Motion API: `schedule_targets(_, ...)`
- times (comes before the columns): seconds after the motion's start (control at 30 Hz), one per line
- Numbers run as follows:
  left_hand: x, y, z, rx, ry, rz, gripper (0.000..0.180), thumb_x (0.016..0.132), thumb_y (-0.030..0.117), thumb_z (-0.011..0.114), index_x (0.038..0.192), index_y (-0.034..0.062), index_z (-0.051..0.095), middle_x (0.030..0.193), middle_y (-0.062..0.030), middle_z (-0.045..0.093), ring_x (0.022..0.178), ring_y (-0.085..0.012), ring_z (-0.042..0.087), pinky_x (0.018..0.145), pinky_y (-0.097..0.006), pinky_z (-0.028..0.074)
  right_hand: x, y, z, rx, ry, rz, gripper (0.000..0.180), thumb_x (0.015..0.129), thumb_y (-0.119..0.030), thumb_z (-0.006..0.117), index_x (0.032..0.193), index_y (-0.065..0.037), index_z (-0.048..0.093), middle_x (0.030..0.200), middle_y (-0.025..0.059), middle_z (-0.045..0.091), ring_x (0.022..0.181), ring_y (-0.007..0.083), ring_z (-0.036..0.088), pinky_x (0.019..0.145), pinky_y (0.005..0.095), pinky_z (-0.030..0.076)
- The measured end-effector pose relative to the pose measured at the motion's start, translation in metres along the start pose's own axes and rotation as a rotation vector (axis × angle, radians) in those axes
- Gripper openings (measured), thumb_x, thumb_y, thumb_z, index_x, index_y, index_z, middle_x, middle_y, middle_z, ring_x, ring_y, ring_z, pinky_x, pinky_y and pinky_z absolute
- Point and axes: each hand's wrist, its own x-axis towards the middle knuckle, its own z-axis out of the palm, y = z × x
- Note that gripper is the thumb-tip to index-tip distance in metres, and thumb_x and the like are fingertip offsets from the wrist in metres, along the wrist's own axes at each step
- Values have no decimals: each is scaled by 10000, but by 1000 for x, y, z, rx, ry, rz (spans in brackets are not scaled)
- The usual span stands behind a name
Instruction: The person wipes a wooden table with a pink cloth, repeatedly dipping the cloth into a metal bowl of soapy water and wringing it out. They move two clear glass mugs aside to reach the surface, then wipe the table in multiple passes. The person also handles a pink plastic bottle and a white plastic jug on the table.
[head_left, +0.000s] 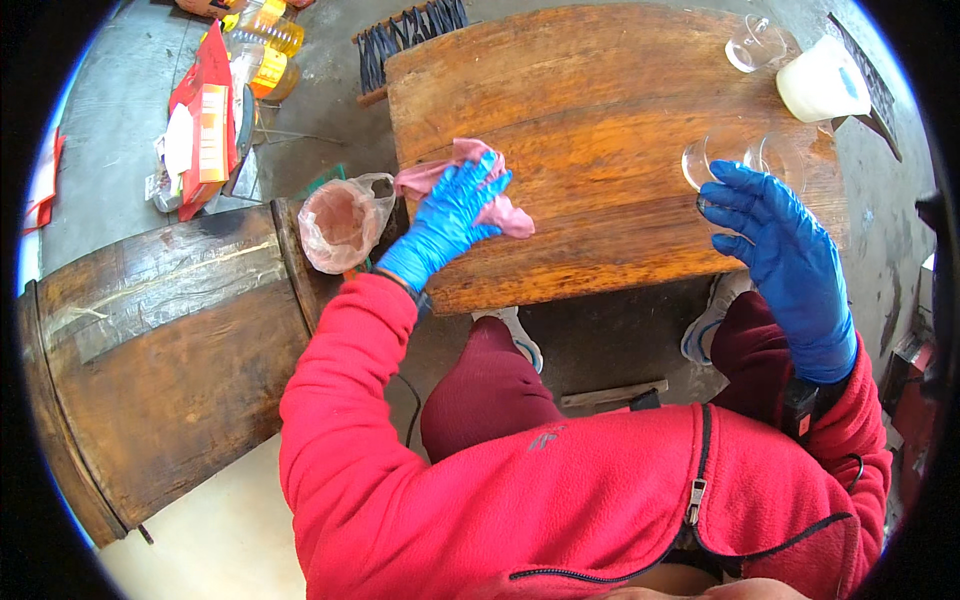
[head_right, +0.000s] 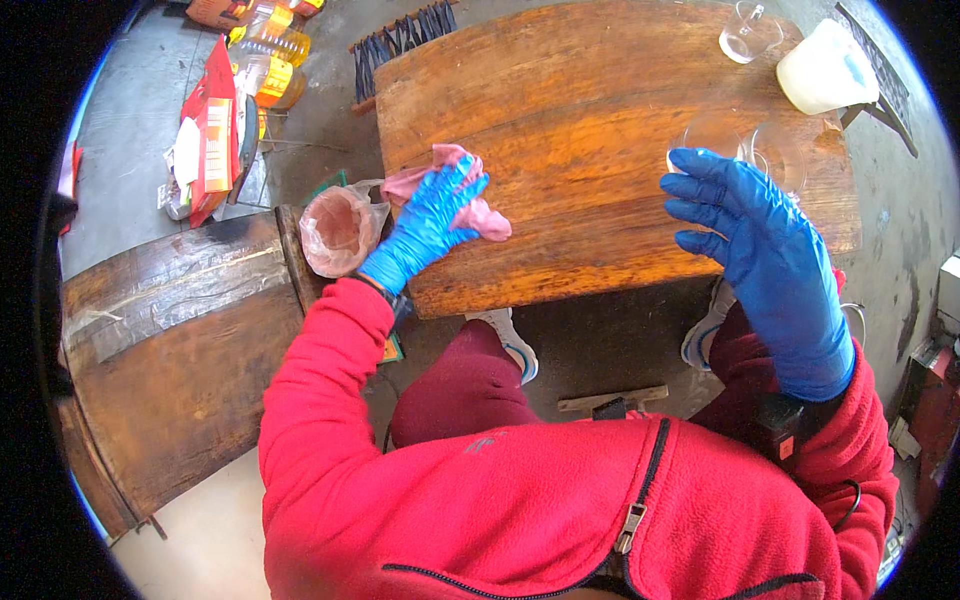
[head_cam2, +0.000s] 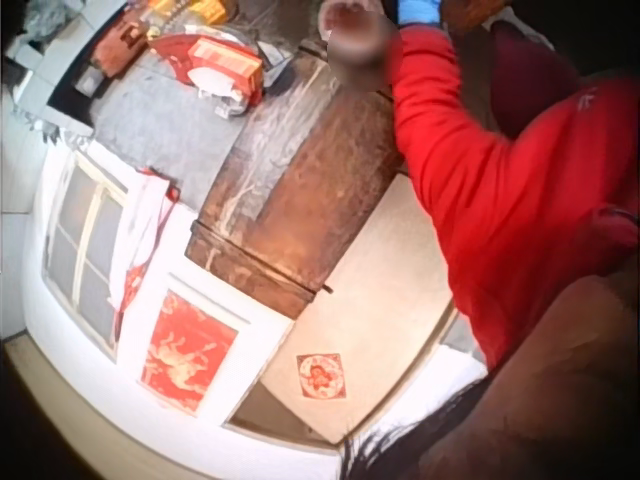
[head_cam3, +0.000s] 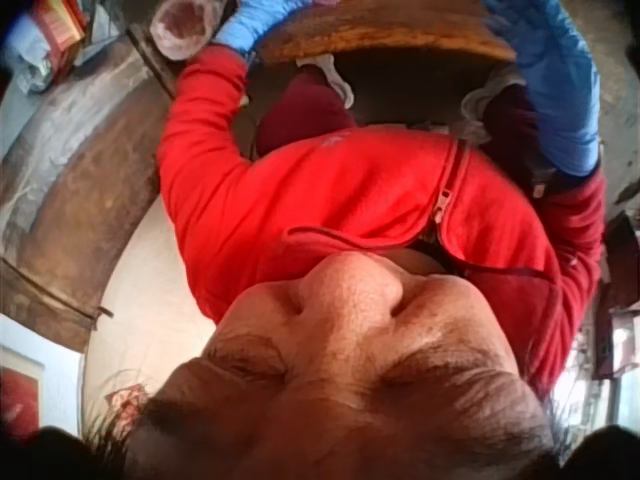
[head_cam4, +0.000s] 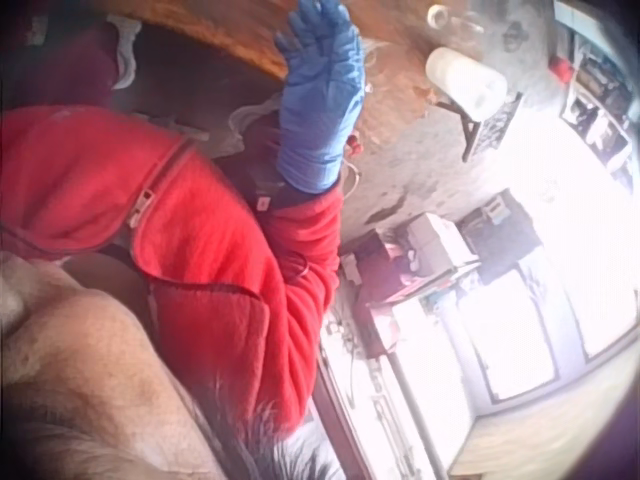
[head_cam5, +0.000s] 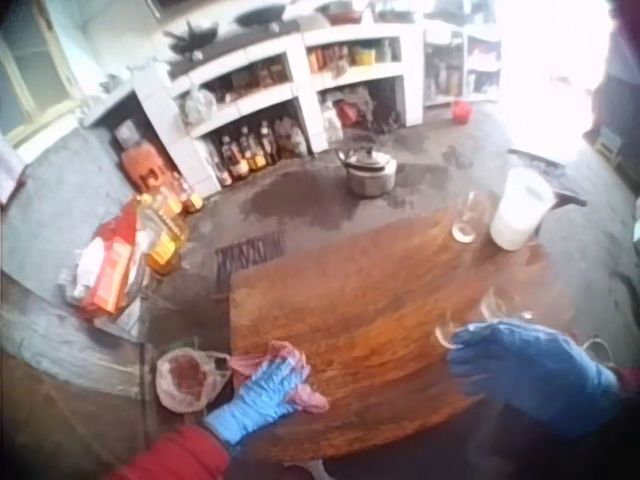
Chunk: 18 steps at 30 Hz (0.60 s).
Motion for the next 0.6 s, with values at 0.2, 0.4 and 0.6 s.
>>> schedule_targets(0.2,50,-81,11,-600,599,-555,230,860,163,663,1055,96,562,994,-78,571,966,-242,597,828,-385,487,10,4,8,-22,-14,59,554,1008,-435,445,1371,-21,500,1267,117,612,1094,196,615,928,329,491)
schedule_targets(0.4,46,52,-5,-7,101,48,261,872,292,632,990,76,546,950,-82,551,956,-242,564,906,-416,447,15,3,10,-27,5,107,553,1007,-439,449,1360,-18,511,1225,118,632,1053,192,632,907,319,499)
schedule_targets(0.6,7,-15,-1,-381,336,-72,314,871,284,656,1086,65,593,1080,-107,584,971,-282,607,902,-412,477,17,3,6,-44,4,125,545,1009,-431,446,1353,-14,515,1204,112,641,1029,184,638,883,311,511)
